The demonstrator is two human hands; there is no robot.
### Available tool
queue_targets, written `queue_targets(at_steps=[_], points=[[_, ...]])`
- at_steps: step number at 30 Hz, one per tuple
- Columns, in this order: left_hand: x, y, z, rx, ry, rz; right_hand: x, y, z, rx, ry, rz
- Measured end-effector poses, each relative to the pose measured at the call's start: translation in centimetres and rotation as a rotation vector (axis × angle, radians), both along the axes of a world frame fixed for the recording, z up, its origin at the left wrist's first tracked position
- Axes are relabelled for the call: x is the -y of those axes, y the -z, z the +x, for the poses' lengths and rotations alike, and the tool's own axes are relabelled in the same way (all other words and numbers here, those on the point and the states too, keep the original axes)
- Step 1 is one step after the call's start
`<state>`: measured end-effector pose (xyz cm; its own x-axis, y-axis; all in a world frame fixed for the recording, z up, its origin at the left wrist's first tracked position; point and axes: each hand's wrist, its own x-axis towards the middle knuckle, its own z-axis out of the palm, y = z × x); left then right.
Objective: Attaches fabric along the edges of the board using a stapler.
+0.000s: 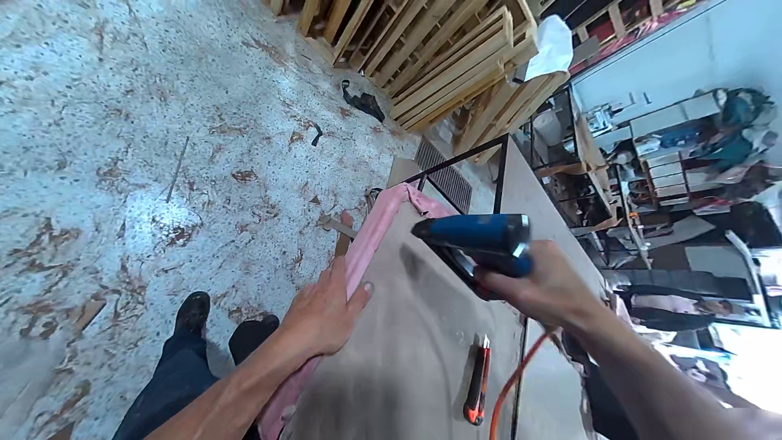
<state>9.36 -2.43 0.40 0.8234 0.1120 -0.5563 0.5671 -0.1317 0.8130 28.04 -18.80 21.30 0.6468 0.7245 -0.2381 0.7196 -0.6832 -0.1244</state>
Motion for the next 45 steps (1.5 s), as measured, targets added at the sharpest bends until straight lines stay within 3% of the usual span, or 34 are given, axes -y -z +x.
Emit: queue_targets(at_steps=[3, 7, 17, 34, 45], points=[[0.0, 1.1, 0.9, -0.025, 0.042, -0.007, -1.3, 3.0, 3.5, -0.096, 0.07, -0.011], [-0.4, 2.0, 2.3, -0.046, 0.096, 0.012, -1.3, 4.0, 6.7, -0.179, 0.134, 0.017], [0.1, 2.7, 2.0, 0.044, 0.053, 0.081, -2.0, 5.4, 8.0, -0.303, 0.139, 0.051], [-0.2, 1.8, 1.4, 0.002, 0.086, 0.029, -1.2, 4.6, 2.5, -0.342, 0.226, 0.015], [-1.1, 2.6, 0.3, 0.065, 0.128, -0.057, 0.5, 8.2, 0.6, -0.326, 0.148, -0.076]])
